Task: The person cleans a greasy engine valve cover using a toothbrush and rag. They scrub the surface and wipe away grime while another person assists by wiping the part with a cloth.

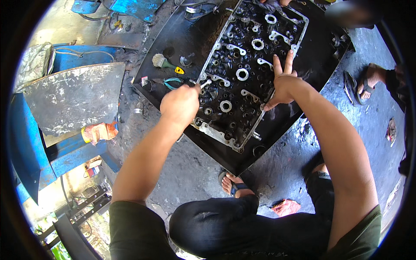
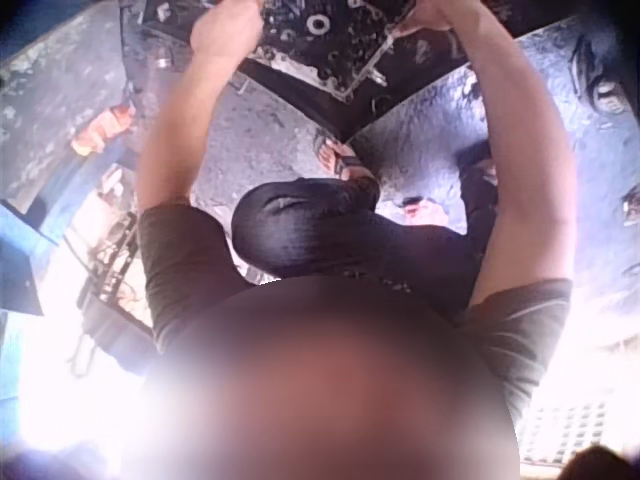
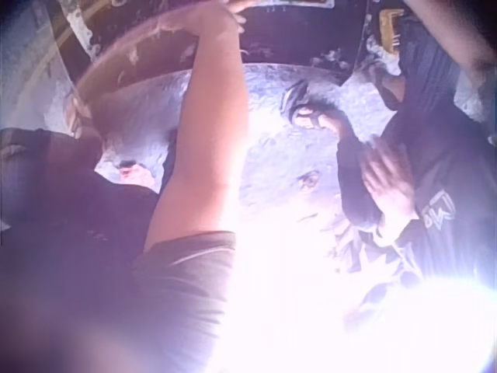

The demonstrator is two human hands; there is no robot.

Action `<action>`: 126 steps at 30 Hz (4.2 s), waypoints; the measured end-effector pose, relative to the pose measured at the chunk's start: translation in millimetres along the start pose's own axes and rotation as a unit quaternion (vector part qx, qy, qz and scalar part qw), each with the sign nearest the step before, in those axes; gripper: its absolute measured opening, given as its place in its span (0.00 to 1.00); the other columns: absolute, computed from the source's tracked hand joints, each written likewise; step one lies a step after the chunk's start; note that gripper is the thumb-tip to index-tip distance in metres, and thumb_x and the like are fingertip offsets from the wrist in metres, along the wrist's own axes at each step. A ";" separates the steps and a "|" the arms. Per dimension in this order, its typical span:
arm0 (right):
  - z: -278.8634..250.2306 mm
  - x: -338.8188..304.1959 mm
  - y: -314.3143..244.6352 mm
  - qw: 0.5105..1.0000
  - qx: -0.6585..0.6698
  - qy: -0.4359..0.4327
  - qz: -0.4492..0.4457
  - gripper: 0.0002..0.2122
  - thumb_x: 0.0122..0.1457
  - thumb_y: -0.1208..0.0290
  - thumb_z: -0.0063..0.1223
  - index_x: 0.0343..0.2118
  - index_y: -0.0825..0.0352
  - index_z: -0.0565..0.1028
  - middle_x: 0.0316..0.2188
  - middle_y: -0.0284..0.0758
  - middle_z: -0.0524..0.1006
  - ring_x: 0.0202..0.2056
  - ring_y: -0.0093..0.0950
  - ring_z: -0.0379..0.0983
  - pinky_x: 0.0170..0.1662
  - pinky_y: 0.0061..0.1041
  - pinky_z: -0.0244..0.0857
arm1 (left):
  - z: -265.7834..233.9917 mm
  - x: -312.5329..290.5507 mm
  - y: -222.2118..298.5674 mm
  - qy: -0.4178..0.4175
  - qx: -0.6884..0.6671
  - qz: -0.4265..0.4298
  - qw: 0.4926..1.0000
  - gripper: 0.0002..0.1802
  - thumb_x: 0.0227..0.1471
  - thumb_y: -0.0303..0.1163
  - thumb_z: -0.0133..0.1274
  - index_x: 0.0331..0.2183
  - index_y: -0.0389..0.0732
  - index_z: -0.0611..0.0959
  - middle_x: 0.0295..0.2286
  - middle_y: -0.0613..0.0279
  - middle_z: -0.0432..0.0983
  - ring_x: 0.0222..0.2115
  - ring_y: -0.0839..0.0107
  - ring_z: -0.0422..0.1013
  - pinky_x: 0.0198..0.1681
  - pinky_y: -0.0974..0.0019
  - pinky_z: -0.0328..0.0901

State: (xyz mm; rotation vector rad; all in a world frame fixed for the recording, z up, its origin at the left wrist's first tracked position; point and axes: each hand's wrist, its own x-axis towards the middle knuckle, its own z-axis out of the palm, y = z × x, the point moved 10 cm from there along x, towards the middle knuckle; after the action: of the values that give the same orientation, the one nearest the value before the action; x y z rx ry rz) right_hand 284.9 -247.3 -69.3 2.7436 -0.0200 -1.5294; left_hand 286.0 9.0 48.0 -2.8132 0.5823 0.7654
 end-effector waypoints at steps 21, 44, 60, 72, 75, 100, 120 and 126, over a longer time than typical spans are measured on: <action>6.6 12.3 -0.1 1.000 0.004 0.008 -0.003 0.81 0.35 0.31 0.78 0.74 0.55 0.17 0.67 0.64 0.05 0.72 0.63 0.53 0.73 0.48 0.55 | -18.9 30.0 -3.5 0.016 0.040 -0.003 0.999 0.12 0.51 0.28 0.55 0.36 0.48 0.91 0.35 0.52 0.86 0.40 0.51 0.83 0.43 0.48 0.77; 1.6 2.3 2.3 0.999 0.044 0.006 -0.004 0.83 0.34 0.34 0.81 0.75 0.57 0.18 0.66 0.67 0.03 0.71 0.65 0.53 0.73 0.49 0.54 | 6.0 -30.3 -55.9 0.085 -0.237 -0.138 0.958 0.16 0.54 0.42 0.69 0.31 0.39 0.84 0.28 0.57 0.84 0.32 0.60 0.81 0.37 0.57 0.73; 4.4 14.6 -9.3 0.995 -0.067 0.047 -0.063 0.82 0.35 0.30 0.77 0.73 0.78 0.25 0.67 0.72 0.11 0.71 0.73 0.44 0.76 0.43 0.45 | 240.5 -106.1 35.4 0.010 -0.238 -0.116 0.964 0.10 0.56 0.41 0.62 0.35 0.46 0.88 0.35 0.57 0.83 0.41 0.55 0.81 0.45 0.49 0.73; 8.8 20.7 -6.7 0.993 -0.074 0.045 -0.076 0.74 0.36 0.27 0.75 0.73 0.81 0.46 0.71 0.66 0.15 0.70 0.72 0.08 0.78 0.46 0.33 | 65.2 -156.9 -85.4 0.343 -0.242 -0.228 0.879 0.11 0.61 0.41 0.61 0.38 0.45 0.88 0.36 0.58 0.84 0.41 0.54 0.80 0.50 0.47 0.69; 5.8 13.9 -13.4 0.990 -0.093 0.049 -0.093 0.72 0.36 0.27 0.74 0.73 0.80 0.50 0.72 0.66 0.17 0.67 0.71 0.02 0.78 0.48 0.29 | 44.7 -72.6 -40.4 0.231 -0.136 -0.143 0.953 0.12 0.58 0.47 0.63 0.34 0.51 0.89 0.33 0.67 0.79 0.44 0.63 0.74 0.52 0.55 0.63; 1.5 10.6 -1.3 0.995 0.032 0.068 -0.060 0.81 0.36 0.32 0.78 0.73 0.75 0.23 0.66 0.72 0.09 0.68 0.72 0.55 0.75 0.43 0.51 | -17.0 0.0 -31.7 0.259 0.126 -0.002 0.958 0.13 0.50 0.49 0.65 0.30 0.52 0.87 0.31 0.69 0.82 0.43 0.68 0.76 0.48 0.57 0.65; 3.8 13.7 1.3 0.995 0.017 0.074 -0.060 0.83 0.34 0.32 0.79 0.73 0.74 0.22 0.67 0.73 0.11 0.69 0.71 0.53 0.74 0.43 0.52 | -3.5 -4.6 -45.9 0.251 0.074 -0.041 0.964 0.17 0.51 0.53 0.66 0.33 0.50 0.88 0.31 0.68 0.83 0.41 0.64 0.77 0.46 0.54 0.63; 3.2 13.6 -4.4 0.995 -0.014 0.068 -0.073 0.83 0.34 0.30 0.78 0.73 0.73 0.23 0.67 0.74 0.11 0.68 0.69 0.56 0.73 0.42 0.54 | 1.9 2.6 -30.9 0.183 0.074 0.019 0.980 0.17 0.51 0.53 0.66 0.33 0.51 0.88 0.34 0.69 0.84 0.43 0.66 0.77 0.48 0.56 0.64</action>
State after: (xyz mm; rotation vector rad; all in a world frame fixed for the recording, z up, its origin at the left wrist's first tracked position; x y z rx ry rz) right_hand 289.4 -243.0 -82.5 2.8774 0.2036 -1.3556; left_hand 299.9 36.7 46.9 -2.8219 0.7148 0.1932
